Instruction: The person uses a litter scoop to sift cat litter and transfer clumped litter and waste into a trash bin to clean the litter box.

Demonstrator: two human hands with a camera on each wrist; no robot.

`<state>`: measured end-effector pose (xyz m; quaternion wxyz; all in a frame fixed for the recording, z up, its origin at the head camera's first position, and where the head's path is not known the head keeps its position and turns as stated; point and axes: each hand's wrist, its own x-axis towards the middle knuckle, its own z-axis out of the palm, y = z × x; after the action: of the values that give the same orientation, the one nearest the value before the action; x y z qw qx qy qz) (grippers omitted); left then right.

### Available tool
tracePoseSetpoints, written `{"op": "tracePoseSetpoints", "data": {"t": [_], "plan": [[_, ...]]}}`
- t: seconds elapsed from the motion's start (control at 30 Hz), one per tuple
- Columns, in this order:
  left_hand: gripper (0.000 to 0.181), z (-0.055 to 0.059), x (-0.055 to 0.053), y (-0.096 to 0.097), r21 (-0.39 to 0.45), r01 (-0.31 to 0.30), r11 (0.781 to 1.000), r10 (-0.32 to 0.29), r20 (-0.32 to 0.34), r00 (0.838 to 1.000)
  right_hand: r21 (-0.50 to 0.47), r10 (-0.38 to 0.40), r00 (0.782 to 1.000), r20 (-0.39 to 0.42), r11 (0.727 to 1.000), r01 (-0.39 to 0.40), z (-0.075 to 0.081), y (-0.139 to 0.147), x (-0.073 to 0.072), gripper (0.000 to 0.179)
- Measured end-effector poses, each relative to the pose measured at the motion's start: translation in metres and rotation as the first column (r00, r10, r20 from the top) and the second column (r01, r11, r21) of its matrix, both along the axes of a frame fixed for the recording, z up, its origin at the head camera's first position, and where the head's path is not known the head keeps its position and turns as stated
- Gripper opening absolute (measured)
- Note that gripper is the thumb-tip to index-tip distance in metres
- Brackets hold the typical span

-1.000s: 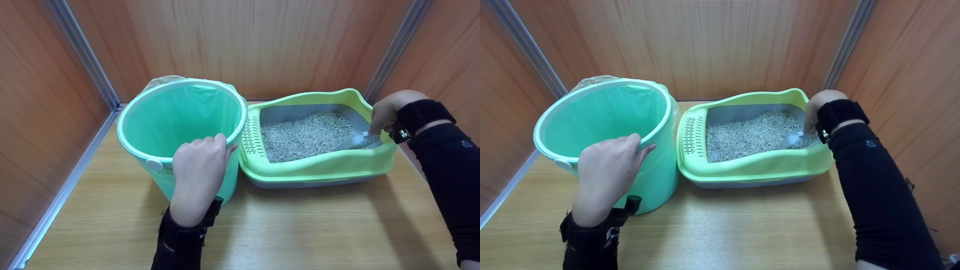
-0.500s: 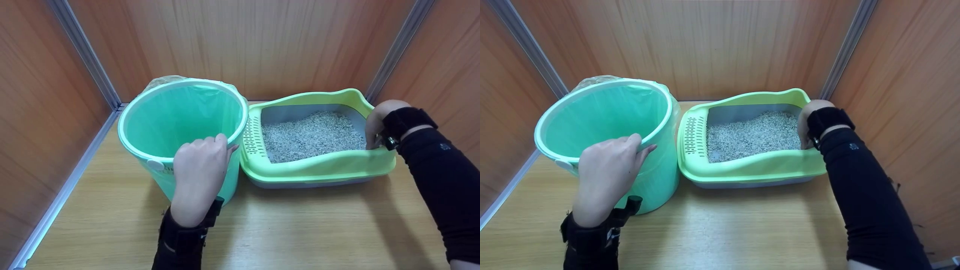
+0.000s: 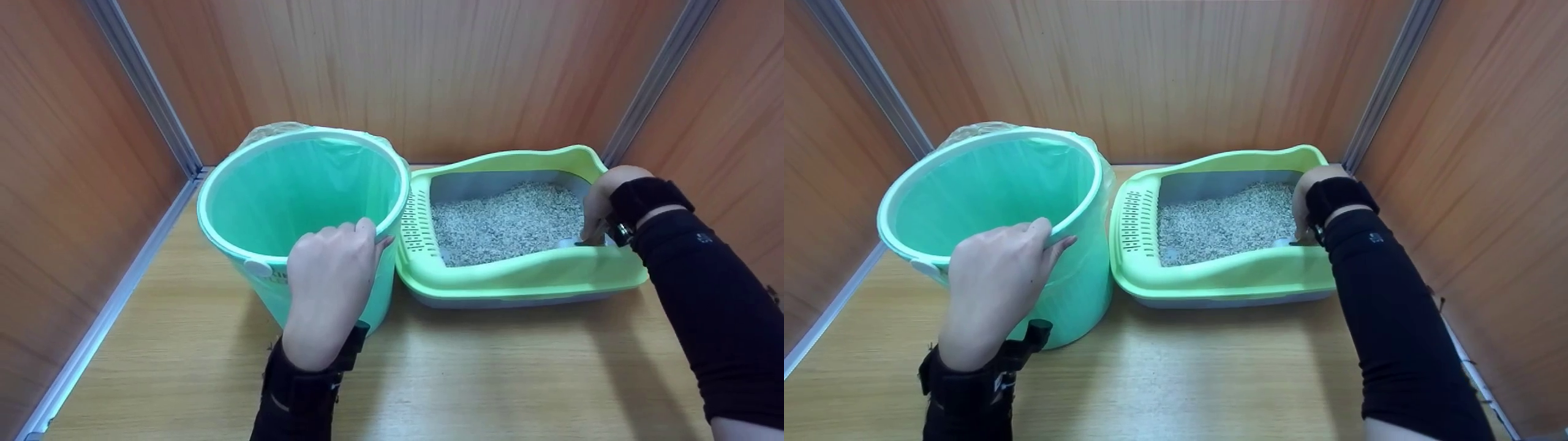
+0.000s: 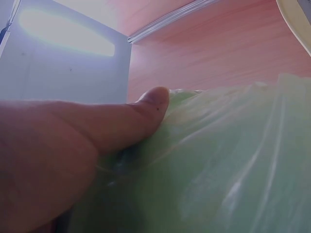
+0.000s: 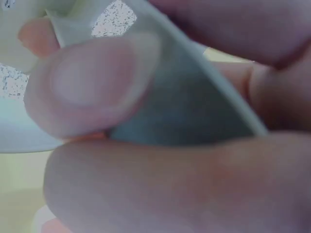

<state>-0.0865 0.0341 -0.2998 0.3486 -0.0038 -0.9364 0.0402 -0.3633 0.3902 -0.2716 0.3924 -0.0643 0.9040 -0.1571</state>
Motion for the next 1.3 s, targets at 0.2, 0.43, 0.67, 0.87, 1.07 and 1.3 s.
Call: {"op": "tracePoseSetpoints", "data": {"t": [0.2, 0.43, 0.67, 0.87, 1.07, 1.3], "plan": [[0.056, -0.002, 0.000, 0.001, -0.002, 0.011, 1.000, -0.012, -0.039, 0.999, 0.159, 0.034, 0.997, -0.070, 0.987, -0.022, 0.007, -0.003, -0.009, 0.027], [0.054, 0.000, 0.000, 0.001, -0.001, 0.007, 1.000, -0.007, -0.030, 1.000, 0.213, 0.189, 0.977, -0.096, 0.963, -0.165, 0.004, -0.001, -0.018, 0.034], [0.054, 0.002, 0.000, 0.000, -0.005, -0.003, 1.000, 0.003, -0.018, 1.000, 0.326, 0.405, 0.901, -0.152, 0.882, -0.341, -0.001, -0.007, -0.020, 0.035], [0.054, 0.000, 0.000, -0.001, 0.004, -0.004, 1.000, 0.004, -0.020, 1.000, 0.283, 0.308, 0.907, -0.286, 0.932, -0.227, -0.009, -0.015, -0.014, 0.035], [0.055, 0.000, 0.000, 0.000, 0.010, 0.000, 1.000, 0.000, -0.029, 1.000, 0.261, 0.282, 0.898, -0.338, 0.945, -0.199, -0.018, -0.019, -0.016, 0.033], [0.053, 0.000, -0.001, -0.001, 0.015, 0.006, 1.000, -0.005, -0.029, 1.000, 0.321, 0.405, 0.846, -0.347, 0.899, -0.299, -0.031, -0.019, -0.027, 0.031]]}}
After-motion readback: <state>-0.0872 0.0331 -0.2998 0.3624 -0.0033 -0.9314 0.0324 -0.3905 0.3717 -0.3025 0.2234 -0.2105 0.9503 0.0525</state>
